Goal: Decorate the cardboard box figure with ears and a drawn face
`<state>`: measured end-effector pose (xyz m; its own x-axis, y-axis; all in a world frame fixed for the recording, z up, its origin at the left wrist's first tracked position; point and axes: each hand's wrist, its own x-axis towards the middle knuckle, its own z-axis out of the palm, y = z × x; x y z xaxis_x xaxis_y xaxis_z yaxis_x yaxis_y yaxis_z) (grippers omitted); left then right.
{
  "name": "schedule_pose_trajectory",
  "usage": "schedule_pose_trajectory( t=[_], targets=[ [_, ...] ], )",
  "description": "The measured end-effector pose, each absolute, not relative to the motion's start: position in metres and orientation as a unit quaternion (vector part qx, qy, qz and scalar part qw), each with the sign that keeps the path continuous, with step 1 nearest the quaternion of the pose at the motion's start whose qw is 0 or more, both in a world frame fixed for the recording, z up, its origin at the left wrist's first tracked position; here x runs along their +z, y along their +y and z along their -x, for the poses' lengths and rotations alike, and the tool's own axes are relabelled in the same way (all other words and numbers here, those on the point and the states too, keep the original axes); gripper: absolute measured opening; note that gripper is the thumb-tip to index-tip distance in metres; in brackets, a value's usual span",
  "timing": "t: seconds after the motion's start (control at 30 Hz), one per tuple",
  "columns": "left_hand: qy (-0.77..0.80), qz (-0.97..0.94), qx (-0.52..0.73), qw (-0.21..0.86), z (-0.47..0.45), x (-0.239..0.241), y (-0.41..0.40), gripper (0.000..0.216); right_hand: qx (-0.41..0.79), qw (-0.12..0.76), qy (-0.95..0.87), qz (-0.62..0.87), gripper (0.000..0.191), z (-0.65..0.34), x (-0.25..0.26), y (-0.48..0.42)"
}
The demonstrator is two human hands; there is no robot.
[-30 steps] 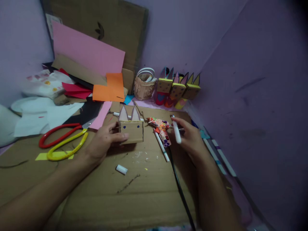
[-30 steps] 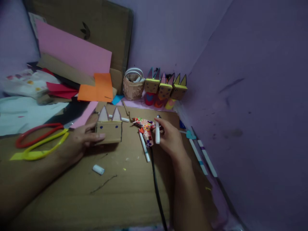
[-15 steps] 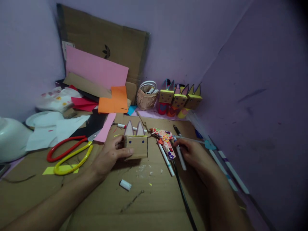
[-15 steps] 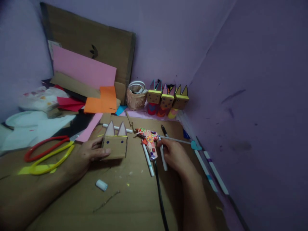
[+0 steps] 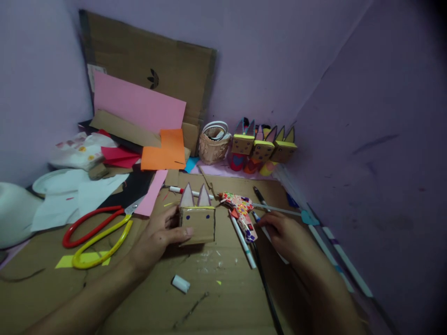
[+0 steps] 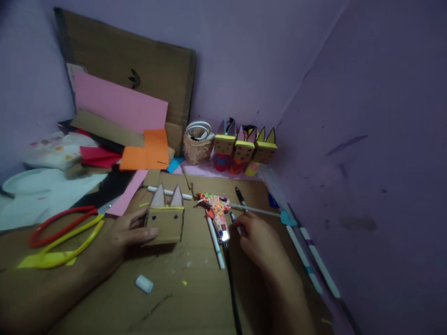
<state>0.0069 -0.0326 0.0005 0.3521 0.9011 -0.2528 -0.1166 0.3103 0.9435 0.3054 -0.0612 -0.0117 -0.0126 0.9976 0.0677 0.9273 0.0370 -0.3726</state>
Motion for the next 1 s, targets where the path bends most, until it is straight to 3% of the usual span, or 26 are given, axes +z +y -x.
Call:
schedule_pose_trajectory(
  t=[0.07, 0.17, 0.27, 0.37, 0.53, 0.73, 1.0],
  targets=[
    [0.437, -0.440, 0.382, 0.685, -0.008, 0.001, -0.034, 0.050, 0.091, 0.177, -0.679, 0.707, 0.024, -0.301, -0.008, -0.061],
    [0.443, -0.399, 0.394, 0.699, -0.008, 0.002, -0.036, 0.053, 0.126, 0.337, -0.606, 0.710, 0.016, -0.282, -0.001, -0.062],
    [0.448, -0.375, 0.413, 0.699, -0.008, 0.002, -0.037, 0.057, 0.356, 0.502, -0.469, 0.633, 0.026, -0.250, 0.005, -0.067],
    [0.432, -0.378, 0.443, 0.689, -0.008, 0.001, -0.037, 0.060, 0.607, 0.497, -0.329, 0.525, 0.034, -0.216, 0.006, -0.075],
    [0.394, -0.439, 0.483, 0.647, -0.009, 0.001, -0.041, 0.063, 0.754, 0.488, -0.225, 0.378, 0.035, -0.190, 0.001, -0.080],
    [0.399, -0.497, 0.487, 0.596, -0.011, 0.007, -0.050, 0.062, 0.813, 0.457, -0.216, 0.289, 0.017, -0.189, -0.007, -0.077],
    [0.422, -0.558, 0.466, 0.541, -0.019, 0.010, -0.060, 0.068, 0.751, 0.485, -0.273, 0.354, 0.011, -0.180, -0.017, -0.079]
  ],
)
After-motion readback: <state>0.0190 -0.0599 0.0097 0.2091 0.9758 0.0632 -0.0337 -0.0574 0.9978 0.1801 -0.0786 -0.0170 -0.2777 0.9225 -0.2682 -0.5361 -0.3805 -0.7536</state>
